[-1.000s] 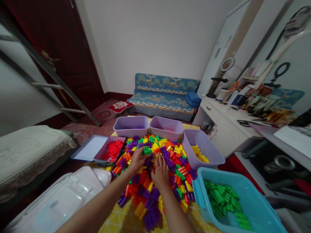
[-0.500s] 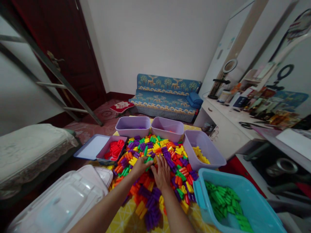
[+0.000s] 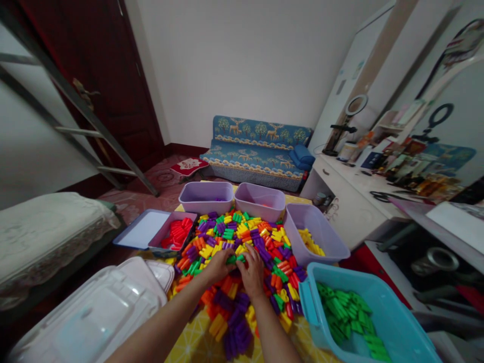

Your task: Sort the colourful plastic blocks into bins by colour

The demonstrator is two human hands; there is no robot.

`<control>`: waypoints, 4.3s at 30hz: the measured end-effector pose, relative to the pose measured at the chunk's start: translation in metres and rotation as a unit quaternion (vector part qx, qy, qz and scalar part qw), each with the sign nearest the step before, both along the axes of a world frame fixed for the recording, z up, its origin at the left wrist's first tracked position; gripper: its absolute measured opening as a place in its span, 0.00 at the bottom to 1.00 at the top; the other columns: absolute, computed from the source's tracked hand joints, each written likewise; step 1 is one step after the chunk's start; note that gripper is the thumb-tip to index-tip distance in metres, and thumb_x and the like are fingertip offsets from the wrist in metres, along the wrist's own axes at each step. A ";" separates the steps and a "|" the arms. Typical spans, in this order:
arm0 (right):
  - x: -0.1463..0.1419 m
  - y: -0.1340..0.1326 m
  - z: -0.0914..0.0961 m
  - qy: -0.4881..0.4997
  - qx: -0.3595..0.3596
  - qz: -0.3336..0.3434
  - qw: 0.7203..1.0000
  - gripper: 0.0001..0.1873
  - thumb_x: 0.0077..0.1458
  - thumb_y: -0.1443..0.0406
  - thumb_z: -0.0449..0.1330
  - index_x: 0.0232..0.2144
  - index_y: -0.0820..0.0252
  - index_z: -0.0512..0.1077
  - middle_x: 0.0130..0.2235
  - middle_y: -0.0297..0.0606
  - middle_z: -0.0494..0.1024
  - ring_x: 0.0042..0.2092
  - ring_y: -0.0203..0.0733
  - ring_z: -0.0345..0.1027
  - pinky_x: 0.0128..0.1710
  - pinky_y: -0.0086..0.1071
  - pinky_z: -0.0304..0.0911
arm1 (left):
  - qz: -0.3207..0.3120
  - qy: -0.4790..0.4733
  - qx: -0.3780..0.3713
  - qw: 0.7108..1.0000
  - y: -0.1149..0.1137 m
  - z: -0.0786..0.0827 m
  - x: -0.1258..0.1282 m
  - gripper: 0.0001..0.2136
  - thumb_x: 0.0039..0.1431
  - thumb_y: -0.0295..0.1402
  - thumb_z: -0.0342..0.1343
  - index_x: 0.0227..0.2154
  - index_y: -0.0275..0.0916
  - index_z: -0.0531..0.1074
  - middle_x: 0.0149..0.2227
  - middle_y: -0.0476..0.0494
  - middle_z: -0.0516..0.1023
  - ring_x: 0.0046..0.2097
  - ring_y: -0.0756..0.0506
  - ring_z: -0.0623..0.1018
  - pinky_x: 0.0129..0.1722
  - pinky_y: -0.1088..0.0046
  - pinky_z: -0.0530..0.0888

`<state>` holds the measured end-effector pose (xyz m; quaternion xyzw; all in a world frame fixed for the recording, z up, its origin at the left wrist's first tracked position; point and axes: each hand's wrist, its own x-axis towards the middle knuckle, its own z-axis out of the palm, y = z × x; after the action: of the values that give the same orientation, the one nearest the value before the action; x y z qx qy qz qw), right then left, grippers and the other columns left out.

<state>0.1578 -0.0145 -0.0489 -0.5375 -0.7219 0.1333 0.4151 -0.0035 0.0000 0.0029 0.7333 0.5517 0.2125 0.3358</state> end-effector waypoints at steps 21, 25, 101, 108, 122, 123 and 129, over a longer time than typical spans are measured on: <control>0.002 0.007 -0.005 0.177 -0.026 -0.054 0.982 0.14 0.58 0.57 0.53 0.41 0.57 0.70 0.45 0.43 0.74 0.49 0.46 0.67 0.54 0.46 0.61 | 0.059 0.086 0.228 0.968 -0.017 -0.032 -0.042 0.28 0.56 0.33 0.56 0.61 0.47 0.61 0.65 0.42 0.60 0.66 0.36 0.55 0.63 0.44 0.54; 0.000 0.010 0.001 0.151 0.012 -0.069 0.986 0.12 0.55 0.63 0.52 0.40 0.58 0.71 0.44 0.43 0.74 0.48 0.46 0.67 0.53 0.46 0.63 | 0.061 0.112 0.233 0.964 -0.021 -0.033 -0.043 0.28 0.55 0.34 0.56 0.61 0.47 0.62 0.64 0.44 0.61 0.66 0.37 0.57 0.64 0.47 0.53; -0.036 -0.023 0.038 -0.134 -0.051 -0.067 0.987 0.27 0.49 0.72 0.55 0.52 0.50 0.70 0.56 0.38 0.71 0.59 0.51 0.59 0.55 0.48 0.58 | 0.093 0.149 0.241 0.955 -0.021 -0.030 -0.033 0.29 0.55 0.36 0.55 0.61 0.49 0.61 0.61 0.44 0.66 0.63 0.37 0.61 0.64 0.50 0.54; -0.020 -0.036 0.041 -0.080 -0.021 -0.028 0.996 0.17 0.53 0.72 0.54 0.44 0.55 0.74 0.49 0.39 0.76 0.53 0.46 0.66 0.57 0.46 0.59 | 0.095 0.145 0.245 0.954 -0.022 -0.029 -0.032 0.26 0.56 0.36 0.56 0.59 0.51 0.64 0.61 0.45 0.65 0.63 0.37 0.60 0.63 0.50 0.55; 0.025 -0.141 0.012 -0.256 0.001 0.167 0.952 0.40 0.48 0.48 0.65 0.61 0.46 0.59 0.66 0.39 0.56 0.65 0.54 0.50 0.63 0.52 0.48 | 0.095 0.139 0.240 0.956 -0.023 -0.028 -0.033 0.27 0.55 0.36 0.57 0.59 0.52 0.64 0.61 0.44 0.65 0.63 0.37 0.60 0.64 0.49 0.54; 0.025 -0.141 0.012 -0.272 -0.005 0.172 0.947 0.40 0.47 0.48 0.65 0.61 0.44 0.59 0.67 0.37 0.55 0.66 0.55 0.48 0.63 0.53 0.47 | 0.096 0.139 0.240 0.956 -0.023 -0.028 -0.033 0.27 0.55 0.36 0.57 0.59 0.51 0.64 0.61 0.44 0.65 0.63 0.37 0.60 0.64 0.49 0.54; 0.027 -0.112 0.019 -0.315 0.013 0.127 0.941 0.23 0.54 0.58 0.62 0.53 0.40 0.68 0.67 0.30 0.53 0.66 0.51 0.47 0.64 0.55 0.40 | 0.097 0.134 0.240 0.956 -0.022 -0.029 -0.033 0.25 0.56 0.37 0.56 0.58 0.51 0.65 0.61 0.45 0.65 0.63 0.37 0.60 0.64 0.49 0.54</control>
<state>0.1852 -0.1263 -0.0297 -0.4501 -0.8797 -0.0007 0.1536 -0.0363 -0.0220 -0.0264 0.7568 0.5930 0.2701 0.0502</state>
